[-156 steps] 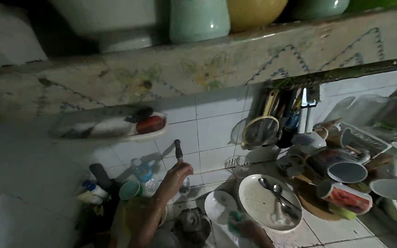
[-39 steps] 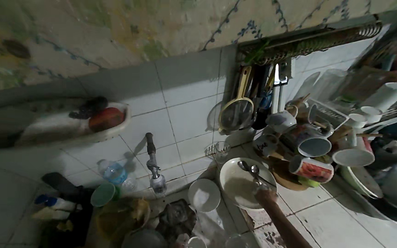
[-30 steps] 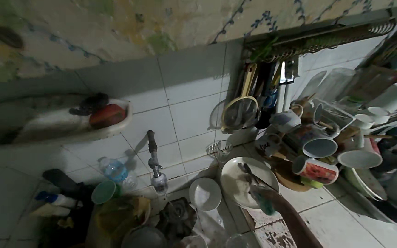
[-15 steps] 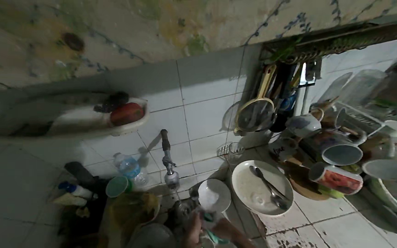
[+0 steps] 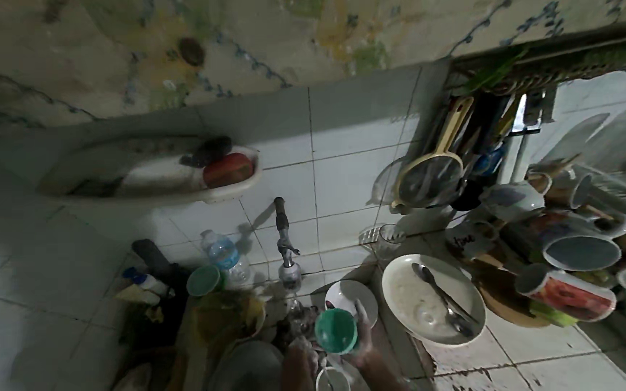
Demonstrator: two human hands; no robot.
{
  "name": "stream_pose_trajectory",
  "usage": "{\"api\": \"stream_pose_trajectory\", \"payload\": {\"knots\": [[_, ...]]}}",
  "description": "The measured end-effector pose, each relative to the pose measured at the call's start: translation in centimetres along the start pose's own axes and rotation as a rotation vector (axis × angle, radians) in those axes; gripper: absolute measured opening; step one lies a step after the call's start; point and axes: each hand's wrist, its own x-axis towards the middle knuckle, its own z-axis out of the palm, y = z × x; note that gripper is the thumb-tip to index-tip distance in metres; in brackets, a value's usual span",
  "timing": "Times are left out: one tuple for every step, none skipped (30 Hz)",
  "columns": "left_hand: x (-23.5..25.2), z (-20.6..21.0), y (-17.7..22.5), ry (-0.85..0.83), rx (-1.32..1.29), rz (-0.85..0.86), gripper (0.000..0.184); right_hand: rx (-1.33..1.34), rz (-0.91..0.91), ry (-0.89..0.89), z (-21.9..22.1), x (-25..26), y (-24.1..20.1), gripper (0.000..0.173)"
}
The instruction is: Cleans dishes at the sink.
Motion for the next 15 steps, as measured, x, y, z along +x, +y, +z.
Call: {"api": "stream_pose_trajectory", "payload": {"knots": [[0.0, 0.1, -0.1, -0.007, -0.015, -0.028, 0.032, -0.014, 0.003, 0.031, 0.6, 0.1, 0.6, 0.079], [0.0, 0.2, -0.1, -0.009, -0.055, -0.046, 0.031, -0.036, -0.002, 0.057, 1.1, 0.2, 1.1, 0.076], [0.0, 0.4, -0.2, -0.008, -0.115, -0.053, 0.032, -0.073, -0.007, 0.059, 1.2, 0.4, 1.5, 0.068], [0.1, 0.5, -0.5, -0.002, -0.166, -0.053, 0.032, -0.129, -0.022, 0.069, 1.4, 0.8, 1.8, 0.057], [0.1, 0.7, -0.6, 0.009, -0.17, -0.037, 0.03, -0.211, -0.042, 0.084, 1.9, 1.0, 2.0, 0.046], [-0.1, 1.0, -0.4, 0.031, -0.081, -0.001, 0.028, -0.299, -0.055, 0.092, 2.2, 1.4, 2.1, 0.037], [-0.9, 1.3, 0.6, 0.04, 0.125, 0.034, 0.026, -0.392, -0.061, 0.101, 2.5, 1.8, 2.1, 0.031], [-2.7, 1.3, 3.0, -0.026, 0.39, 0.025, 0.031, -0.464, -0.06, 0.13, 2.8, 2.3, 2.2, 0.027], [-4.7, 1.7, 5.8, -0.122, 0.645, -0.001, 0.037, -0.554, -0.075, 0.183, 3.5, 2.4, 2.4, 0.024], [-6.2, 2.2, 8.1, -0.232, 0.829, -0.072, 0.041, -0.662, -0.108, 0.246, 4.3, 2.4, 2.7, 0.024], [-6.7, 2.7, 9.1, -0.3, 0.922, -0.145, 0.043, -0.816, -0.158, 0.306, 4.7, 2.6, 3.0, 0.026], [-6.0, 2.8, 5.7, -0.206, 0.852, 0.088, 0.038, -1.018, -0.208, 0.366, 5.1, 2.7, 3.0, 0.033], [-4.7, 2.9, 2.4, -0.126, 0.706, 0.274, 0.033, -1.226, -0.252, 0.397, 5.5, 2.6, 2.8, 0.041], [-3.9, 2.8, 0.9, -0.107, 0.599, 0.321, 0.032, -1.411, -0.301, 0.411, 5.8, 2.4, 2.3, 0.045], [-3.7, 2.8, 0.9, -0.104, 0.55, 0.275, 0.034, -1.558, -0.345, 0.415, 5.6, 2.3, 1.8, 0.046]]}}
